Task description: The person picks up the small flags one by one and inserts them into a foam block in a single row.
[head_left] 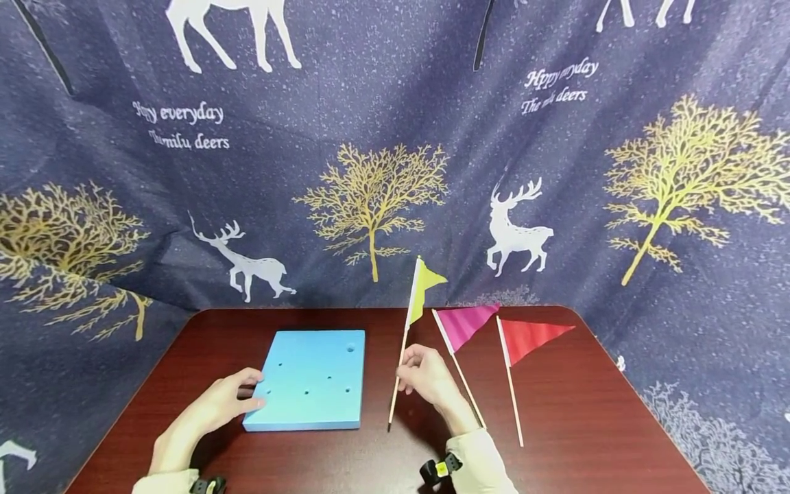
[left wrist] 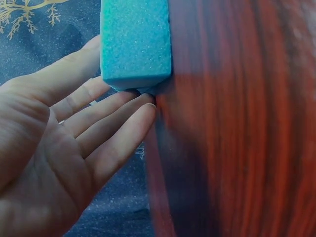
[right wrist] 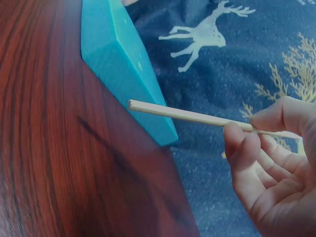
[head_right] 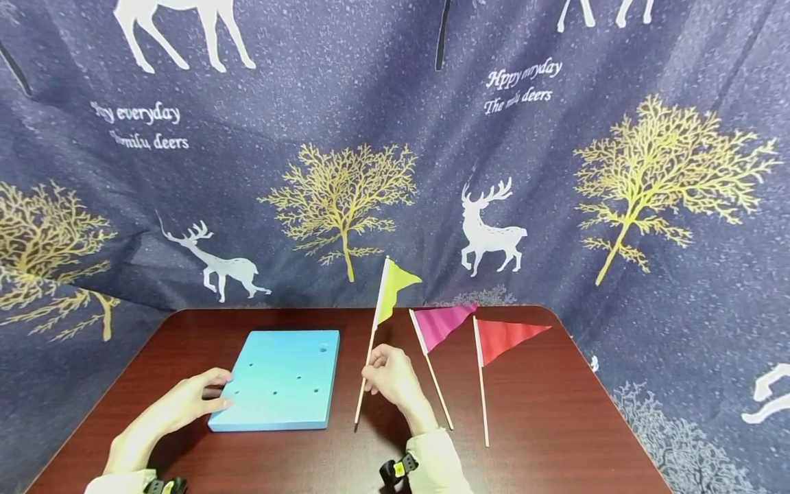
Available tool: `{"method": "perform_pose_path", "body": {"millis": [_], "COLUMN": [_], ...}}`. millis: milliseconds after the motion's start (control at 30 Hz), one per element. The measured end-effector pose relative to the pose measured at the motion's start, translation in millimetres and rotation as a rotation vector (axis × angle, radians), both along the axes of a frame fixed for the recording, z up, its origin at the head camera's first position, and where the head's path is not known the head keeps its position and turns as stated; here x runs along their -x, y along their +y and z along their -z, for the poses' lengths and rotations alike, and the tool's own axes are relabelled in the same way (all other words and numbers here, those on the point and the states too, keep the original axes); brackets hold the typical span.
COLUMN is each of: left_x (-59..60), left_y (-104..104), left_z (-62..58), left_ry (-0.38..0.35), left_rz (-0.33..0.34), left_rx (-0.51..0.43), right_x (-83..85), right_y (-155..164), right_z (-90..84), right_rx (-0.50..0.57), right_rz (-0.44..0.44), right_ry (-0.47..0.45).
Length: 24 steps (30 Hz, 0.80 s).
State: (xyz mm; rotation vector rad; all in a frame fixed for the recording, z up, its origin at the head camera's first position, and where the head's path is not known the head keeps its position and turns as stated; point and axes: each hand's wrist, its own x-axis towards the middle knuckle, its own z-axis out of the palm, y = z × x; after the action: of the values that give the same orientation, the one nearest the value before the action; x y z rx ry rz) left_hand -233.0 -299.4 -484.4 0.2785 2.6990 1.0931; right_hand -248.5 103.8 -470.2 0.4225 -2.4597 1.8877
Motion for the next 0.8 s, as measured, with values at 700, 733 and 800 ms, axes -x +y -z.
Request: {"method": "perform_pose_path", "body": {"millis": [700, 733, 800], "left_x": [1.1, 1.0, 0.5], "left_y": [-1.4, -1.2, -0.7], "left_z": [-1.9, -1.5, -0.9], "left_ry": [-0.016, -0.018, -0.02], "left_rz": [0.012, 0.013, 0.014], "left_rx": [-0.032, -0.035, -0.04], "right_x": [-12.2, -13.1, -15.0], "right_y": [-24.1, -25.1, -27.5], "right_z": [-14.3, -14.3, -14.3], "right_rx": [-0.006, -0.001, 0.008], "right_rz": [0.101, 0.102, 0.106], "right_ry": [0.152, 0.155, 0.167]}}
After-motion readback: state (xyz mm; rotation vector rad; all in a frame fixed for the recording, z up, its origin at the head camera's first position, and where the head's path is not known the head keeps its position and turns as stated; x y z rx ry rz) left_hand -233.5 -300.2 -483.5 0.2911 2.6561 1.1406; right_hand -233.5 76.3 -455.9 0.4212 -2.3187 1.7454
